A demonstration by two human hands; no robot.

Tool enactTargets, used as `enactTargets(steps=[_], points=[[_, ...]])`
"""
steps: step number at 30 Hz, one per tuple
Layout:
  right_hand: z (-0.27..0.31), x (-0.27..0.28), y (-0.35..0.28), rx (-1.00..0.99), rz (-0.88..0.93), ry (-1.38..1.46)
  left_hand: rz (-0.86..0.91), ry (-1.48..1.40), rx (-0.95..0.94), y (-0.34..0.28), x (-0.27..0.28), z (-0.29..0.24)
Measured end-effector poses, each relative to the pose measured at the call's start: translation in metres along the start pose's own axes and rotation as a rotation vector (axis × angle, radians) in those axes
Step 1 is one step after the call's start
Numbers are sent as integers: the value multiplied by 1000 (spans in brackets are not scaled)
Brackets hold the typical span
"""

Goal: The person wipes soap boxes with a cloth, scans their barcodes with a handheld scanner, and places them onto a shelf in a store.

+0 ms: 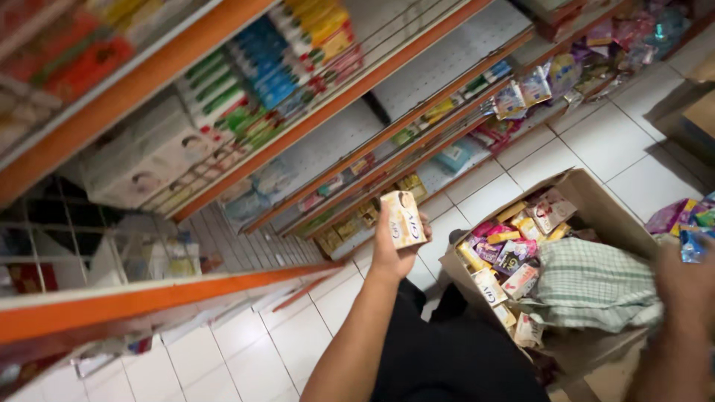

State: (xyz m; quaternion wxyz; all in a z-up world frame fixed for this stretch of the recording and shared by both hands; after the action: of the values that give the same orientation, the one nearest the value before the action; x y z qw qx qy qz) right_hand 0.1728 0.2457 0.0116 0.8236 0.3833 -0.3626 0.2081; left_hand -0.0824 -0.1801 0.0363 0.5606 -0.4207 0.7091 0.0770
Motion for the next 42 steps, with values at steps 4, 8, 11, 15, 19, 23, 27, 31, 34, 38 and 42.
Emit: enactTargets(steps=[4, 8, 11, 15, 19, 23, 27, 31, 34, 38, 42], points=[[156, -122, 48, 29, 494, 320, -1, -8, -107, -29, 6, -32], [325, -221, 60, 566, 372, 450, -87, -21, -167, -55, -6, -87], [412, -279, 84, 552, 430, 373, -96, -16, -273, -89, 0, -114], [476, -370, 136, 370, 849, 153, -20, 6, -487, -134, 40, -136], [483, -424, 151, 476, 856, 2, -38, 71, -556, -171, 76, -136], [477, -433, 157, 514, 846, -22, -126, -34, -546, -181, 82, -133], [456, -389, 140, 594, 651, 139, -206, -289, -510, -165, 81, -139], [405, -297, 84, 641, 479, 441, -188, -146, -473, -139, 86, -133], [339, -218, 30, 254, 714, 791, -77, 45, -509, -117, 94, -119], [279, -144, -6, 38, 1003, 798, -241, -63, -449, -71, 94, -106], [257, -79, -21, -130, 1024, 825, -288, -11, -334, -33, 57, -97]])
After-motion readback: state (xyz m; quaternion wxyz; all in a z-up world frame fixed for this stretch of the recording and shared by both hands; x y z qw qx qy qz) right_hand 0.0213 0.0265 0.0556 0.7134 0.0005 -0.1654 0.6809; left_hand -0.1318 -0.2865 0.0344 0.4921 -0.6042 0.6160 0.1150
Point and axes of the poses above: each hand's wrist, its own y-axis towards the middle knuckle, its own x-axis out of the back of the hand, z = x × y, the point moved 1 cm from there along y, towards the middle knuckle, and after that the axes turned 8 degrees about x, right-handed, at the moved point
